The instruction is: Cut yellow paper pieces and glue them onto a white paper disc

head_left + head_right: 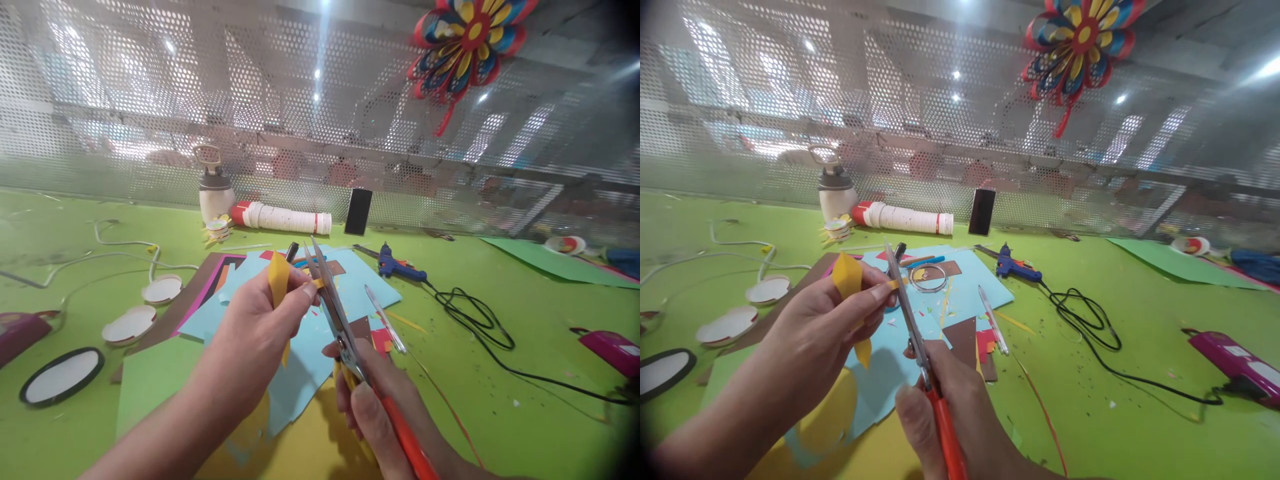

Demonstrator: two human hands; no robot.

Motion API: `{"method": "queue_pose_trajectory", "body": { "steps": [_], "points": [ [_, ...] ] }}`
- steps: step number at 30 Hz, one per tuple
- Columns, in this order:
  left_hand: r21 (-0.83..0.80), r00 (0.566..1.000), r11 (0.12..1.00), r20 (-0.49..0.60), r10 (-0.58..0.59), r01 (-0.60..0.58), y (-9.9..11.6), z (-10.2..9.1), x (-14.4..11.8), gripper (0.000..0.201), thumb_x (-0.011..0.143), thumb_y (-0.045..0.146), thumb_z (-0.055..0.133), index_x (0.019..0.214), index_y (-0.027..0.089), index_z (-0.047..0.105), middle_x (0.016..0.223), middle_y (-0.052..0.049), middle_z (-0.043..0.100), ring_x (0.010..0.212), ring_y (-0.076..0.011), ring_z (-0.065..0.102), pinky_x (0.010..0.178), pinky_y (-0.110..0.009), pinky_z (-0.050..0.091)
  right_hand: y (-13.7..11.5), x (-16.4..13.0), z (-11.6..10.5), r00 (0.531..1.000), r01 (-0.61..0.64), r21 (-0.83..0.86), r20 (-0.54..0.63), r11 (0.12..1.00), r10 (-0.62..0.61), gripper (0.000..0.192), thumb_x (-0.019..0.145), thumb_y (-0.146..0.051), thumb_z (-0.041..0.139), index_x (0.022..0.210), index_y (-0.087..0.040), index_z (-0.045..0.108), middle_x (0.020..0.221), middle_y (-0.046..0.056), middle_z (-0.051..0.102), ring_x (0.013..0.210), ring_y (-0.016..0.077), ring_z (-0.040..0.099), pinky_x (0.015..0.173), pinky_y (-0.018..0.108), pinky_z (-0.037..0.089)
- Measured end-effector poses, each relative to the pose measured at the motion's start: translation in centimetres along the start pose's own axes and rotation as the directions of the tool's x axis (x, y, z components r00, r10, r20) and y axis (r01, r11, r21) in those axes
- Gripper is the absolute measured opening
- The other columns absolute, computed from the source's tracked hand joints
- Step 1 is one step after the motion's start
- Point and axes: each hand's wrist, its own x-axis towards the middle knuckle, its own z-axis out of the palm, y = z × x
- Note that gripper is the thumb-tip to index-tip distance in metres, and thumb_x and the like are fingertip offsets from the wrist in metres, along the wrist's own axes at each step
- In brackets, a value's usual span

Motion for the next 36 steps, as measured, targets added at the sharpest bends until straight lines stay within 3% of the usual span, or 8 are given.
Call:
{"method": "queue_pose_trajectory", "body": {
  "steps": [7, 15, 20, 25, 30, 36],
  "points": [
    [-0.016, 1.0, 1.0, 0.007, 0.022, -0.022, -0.2, -0.1, 0.0, 0.021, 0.089, 0.04, 0.056, 0.078, 0.023, 0.053, 0.064, 0.005, 0.044, 0.058, -0.0114, 0.036, 0.054, -0.027, 0.032, 0.0, 0.0, 0.1, 1.0, -0.028, 0.01, -0.014, 1.0, 0.028, 0.067, 0.084, -0.081, 0.035, 0.106, -0.021, 0.059, 0.067, -0.002, 0.048, 0.056, 0.0118, 0.045, 0.049, 0.024, 0.039],
    [-0.027, 1.0, 1.0, 0.013, 0.008, -0.007, -0.1, 0.1, 0.1, 0.022, 0.088, 0.04, 0.056, 0.078, 0.022, 0.051, 0.061, 0.006, 0.04, 0.056, -0.0109, 0.034, 0.053, -0.026, 0.029, 0.3, 0.0, 0.2, 0.998, -0.037, -0.021, -0.047, 0.999, 0.036, 0.068, 0.085, -0.08, 0.035, 0.106, -0.02, 0.06, 0.064, -0.002, 0.049, 0.051, 0.0105, 0.045, 0.046, 0.022, 0.037],
    [-0.039, 0.998, 0.997, 0.029, -0.059, 0.06, 0.2, 0.4, 0.1, 0.024, 0.087, 0.042, 0.055, 0.077, 0.021, 0.053, 0.055, 0.007, 0.032, 0.052, -0.011, 0.027, 0.05, -0.026, 0.023, 0.3, 0.4, 0.0, 0.996, -0.071, -0.006, -0.051, 0.997, 0.071, 0.07, 0.083, -0.081, 0.036, 0.103, -0.019, 0.06, 0.06, -0.003, 0.048, 0.048, 0.0103, 0.044, 0.043, 0.022, 0.035],
    [0.0, 0.995, 0.999, 0.089, -0.05, 0.05, -0.1, 0.2, 0.3, 0.027, 0.088, 0.042, 0.054, 0.072, 0.021, 0.05, 0.06, 0.005, 0.039, 0.057, -0.012, 0.031, 0.054, -0.028, 0.026, -0.2, 0.9, -0.8, 0.997, -0.076, 0.053, -0.013, 0.996, 0.077, 0.055, 0.088, -0.072, 0.043, 0.098, -0.019, 0.057, 0.061, -0.005, 0.042, 0.05, 0.0111, 0.041, 0.046, 0.025, 0.034],
    [-0.053, 0.984, 0.995, 0.163, -0.072, 0.081, -0.5, 0.1, 0.6, 0.023, 0.089, 0.039, 0.056, 0.077, 0.02, 0.054, 0.056, 0.007, 0.033, 0.053, -0.0102, 0.027, 0.051, -0.028, 0.02, -0.5, 1.3, -2.1, 0.993, -0.037, 0.097, -0.112, 0.995, 0.048, 0.033, 0.089, -0.049, 0.06, 0.109, -0.022, 0.057, 0.07, -0.004, 0.048, 0.058, 0.0116, 0.044, 0.054, 0.025, 0.04],
    [0.006, 0.962, 0.994, 0.251, -0.107, 0.109, -0.5, 0.3, 0.4, 0.025, 0.088, 0.042, 0.059, 0.079, 0.019, 0.06, 0.055, 0.007, 0.033, 0.051, -0.0089, 0.025, 0.048, -0.027, 0.019, 0.2, 2.0, -3.1, 0.973, 0.131, 0.197, -0.215, 0.972, -0.088, 0.026, 0.092, -0.032, 0.062, 0.117, -0.029, 0.059, 0.075, -0.004, 0.055, 0.062, 0.0109, 0.055, 0.054, 0.021, 0.047]
  ]
}}
